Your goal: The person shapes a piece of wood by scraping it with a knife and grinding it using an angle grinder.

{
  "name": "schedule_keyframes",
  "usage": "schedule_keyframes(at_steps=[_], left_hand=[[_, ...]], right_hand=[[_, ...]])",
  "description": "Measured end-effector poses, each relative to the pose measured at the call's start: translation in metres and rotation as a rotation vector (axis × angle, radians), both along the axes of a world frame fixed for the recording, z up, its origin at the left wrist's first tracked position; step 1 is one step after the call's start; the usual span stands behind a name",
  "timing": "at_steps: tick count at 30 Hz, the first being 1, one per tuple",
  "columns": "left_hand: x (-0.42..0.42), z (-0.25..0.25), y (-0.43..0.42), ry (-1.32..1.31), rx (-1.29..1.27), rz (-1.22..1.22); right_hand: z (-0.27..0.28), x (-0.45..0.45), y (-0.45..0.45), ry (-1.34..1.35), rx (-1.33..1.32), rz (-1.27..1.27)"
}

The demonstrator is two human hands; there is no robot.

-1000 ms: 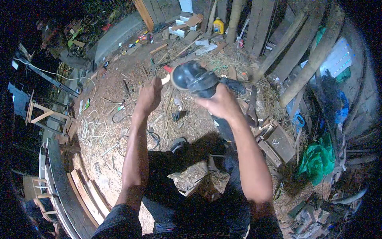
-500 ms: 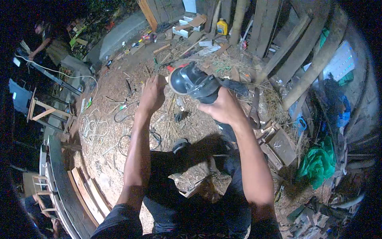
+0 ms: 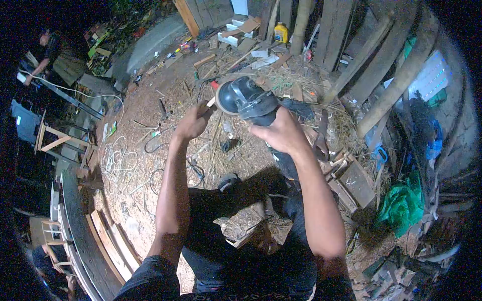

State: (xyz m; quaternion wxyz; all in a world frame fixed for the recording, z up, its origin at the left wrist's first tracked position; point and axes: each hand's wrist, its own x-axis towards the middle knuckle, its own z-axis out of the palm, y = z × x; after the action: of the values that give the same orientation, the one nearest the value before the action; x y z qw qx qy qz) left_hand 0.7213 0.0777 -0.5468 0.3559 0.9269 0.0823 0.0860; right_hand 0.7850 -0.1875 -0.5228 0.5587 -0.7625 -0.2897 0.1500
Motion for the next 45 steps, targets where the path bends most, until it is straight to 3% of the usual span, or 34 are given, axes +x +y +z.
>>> schedule_keyframes(at_steps=[3,4,7,16,19,22,26,29,32,35,38,41,45], left_hand=[[-0.002,0.01,-0.004,0.063,0.03,0.017],[-0.003,0.014,-0.005,0.108,0.052,0.023],[-0.004,0.015,-0.002,0.179,0.007,0.022],[0.005,-0.011,0.014,0.1,-0.165,-0.086],[-0.003,-0.002,0.013,0.124,-0.193,-0.088],[-0.007,0.016,-0.003,0.164,-0.21,-0.038],[-0.008,0.01,0.013,0.198,-0.248,-0.087],[-0.011,0.019,0.004,0.195,-0.216,-0.067],[-0.001,-0.005,0.011,0.059,-0.054,-0.008],[-0.001,0.019,-0.003,0.195,0.077,-0.008],[-0.004,0.016,0.006,0.148,0.228,-0.021],[-0.004,0.015,0.004,0.097,0.167,-0.029],[-0.006,0.013,0.008,0.02,0.288,-0.056]], right_hand=[[-0.005,0.003,0.001,0.094,0.055,0.056],[-0.004,0.0,0.001,-0.016,0.085,0.037],[0.006,0.0,-0.003,0.063,-0.029,-0.004],[-0.009,0.001,0.003,-0.034,0.072,0.002],[0.002,0.001,0.001,0.098,-0.002,0.034],[-0.008,0.003,0.001,-0.061,0.045,0.013],[0.008,0.004,-0.006,0.075,-0.147,-0.078],[0.001,0.006,-0.01,0.014,0.076,-0.012],[0.004,0.001,-0.009,0.067,0.071,0.021],[-0.008,0.003,-0.006,0.039,-0.032,0.014],[-0.004,0.0,-0.003,0.031,0.002,0.055],[-0.009,0.003,-0.004,0.014,-0.077,0.059],[-0.001,-0.002,-0.005,0.098,-0.113,0.045]])
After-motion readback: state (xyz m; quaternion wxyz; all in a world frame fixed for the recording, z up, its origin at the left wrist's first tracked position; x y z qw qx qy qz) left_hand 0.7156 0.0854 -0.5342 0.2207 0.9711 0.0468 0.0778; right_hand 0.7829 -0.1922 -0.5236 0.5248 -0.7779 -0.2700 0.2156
